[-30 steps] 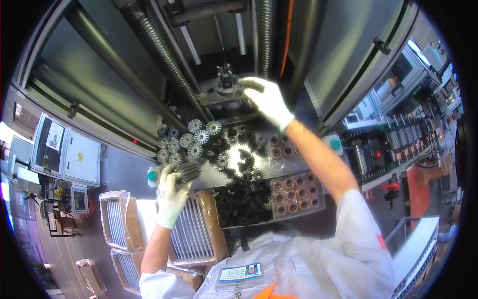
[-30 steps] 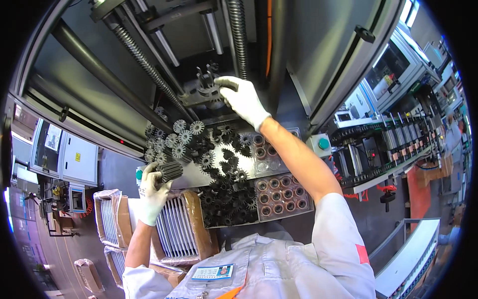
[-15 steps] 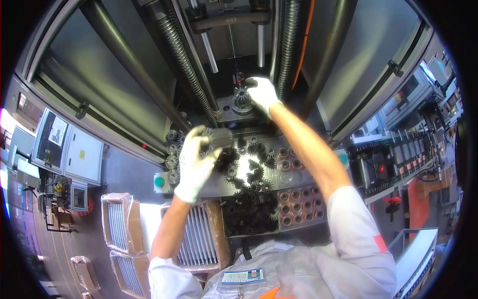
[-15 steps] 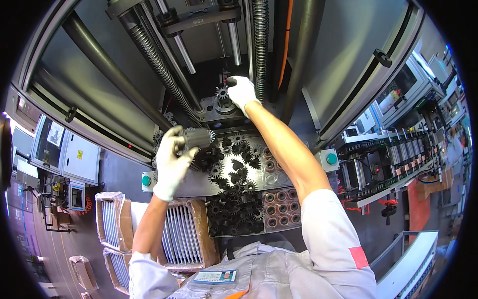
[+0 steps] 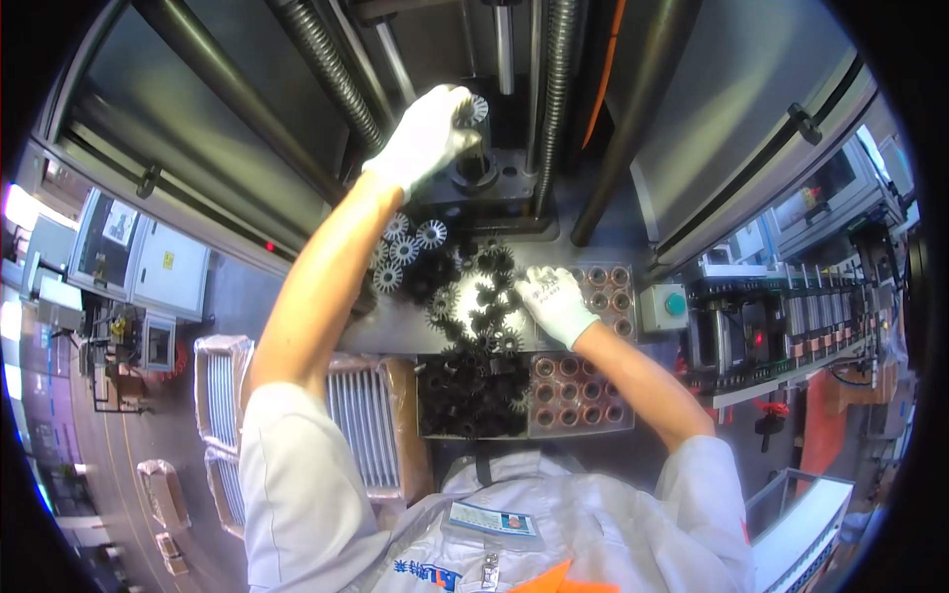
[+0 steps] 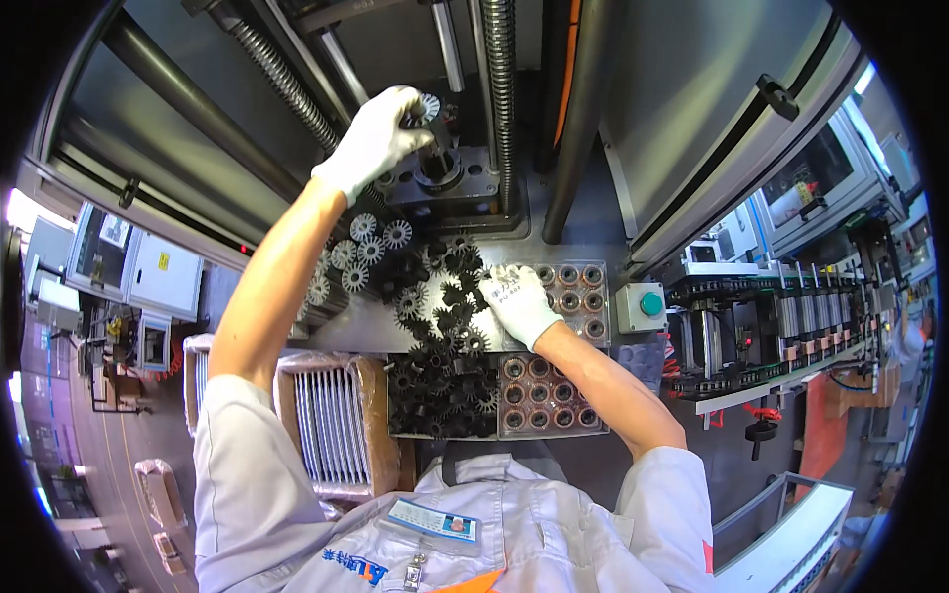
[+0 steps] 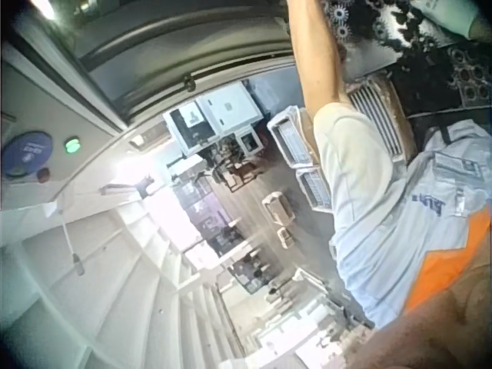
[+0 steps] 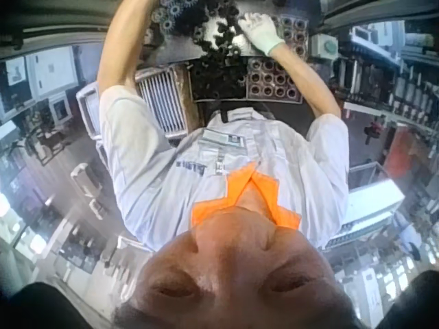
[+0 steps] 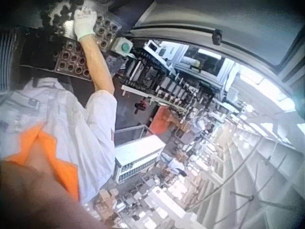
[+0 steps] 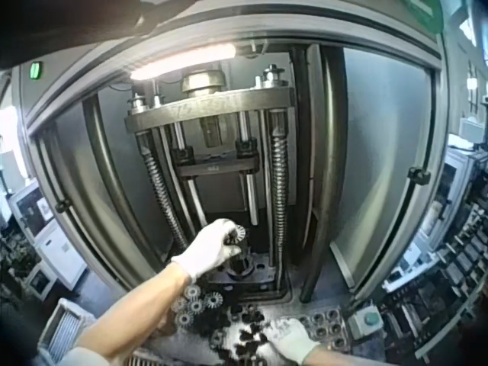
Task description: The person places metal components into a press machine, operates the press by pressing buttons, and then transfers the processed parts into boxes and onto a large storage rack.
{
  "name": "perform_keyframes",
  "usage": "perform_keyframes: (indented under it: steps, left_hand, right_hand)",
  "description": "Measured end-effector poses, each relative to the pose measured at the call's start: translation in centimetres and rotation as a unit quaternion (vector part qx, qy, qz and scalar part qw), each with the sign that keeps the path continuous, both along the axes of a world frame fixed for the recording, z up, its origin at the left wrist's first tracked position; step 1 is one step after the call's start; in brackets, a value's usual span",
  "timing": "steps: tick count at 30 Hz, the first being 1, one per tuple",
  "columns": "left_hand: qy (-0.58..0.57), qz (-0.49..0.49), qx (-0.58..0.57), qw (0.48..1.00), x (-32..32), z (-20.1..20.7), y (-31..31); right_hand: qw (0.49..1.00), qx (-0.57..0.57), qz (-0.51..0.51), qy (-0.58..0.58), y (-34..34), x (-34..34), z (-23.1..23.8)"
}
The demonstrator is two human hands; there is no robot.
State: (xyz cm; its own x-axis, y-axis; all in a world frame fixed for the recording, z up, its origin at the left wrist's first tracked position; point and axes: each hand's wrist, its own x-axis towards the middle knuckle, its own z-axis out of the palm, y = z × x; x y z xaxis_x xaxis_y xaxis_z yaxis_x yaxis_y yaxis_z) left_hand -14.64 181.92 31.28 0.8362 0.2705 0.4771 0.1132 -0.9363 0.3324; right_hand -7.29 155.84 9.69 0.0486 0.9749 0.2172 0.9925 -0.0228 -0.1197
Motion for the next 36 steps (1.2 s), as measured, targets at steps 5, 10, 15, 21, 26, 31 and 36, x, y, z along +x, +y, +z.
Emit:
perform_keyframes:
  steps: [5,10,15,21,26,31,36]
  left_hand:
    - [0.063,0.161,0.076,0.982,2.0,0.9,-2.4]
    - [0.073,0.171,0.074,0.980,1.7,1.0,-1.8]
    - [0.100,0.117,-0.045,0.987,1.6,1.6,0.0]
    - [0.105,0.159,0.152,0.970,2.5,1.5,-0.3]
    - [0.128,0.107,-0.102,0.981,1.7,2.7,-1.3]
    - [0.122,0.165,0.091,0.974,3.0,2.5,-1.9]
    - [0.089,0.125,0.088,0.984,2.5,-0.5,-0.1]
  right_hand:
    - [0.997,0.017,0.030,0.074,-0.6,-0.1,1.2]
    - [0.962,0.086,0.021,0.260,-2.2,0.7,0.8]
    - [0.921,-0.044,-0.059,0.382,-2.5,0.4,2.4]
    - [0.887,0.035,-0.010,0.461,-2.8,0.6,2.6]
    - [0.871,0.050,-0.045,0.486,-3.0,-0.2,1.6]
    - [0.875,0.083,-0.058,0.474,-3.5,-0.9,1.6]
    - [0.740,0.063,-0.135,0.656,-5.1,-2.6,2.7]
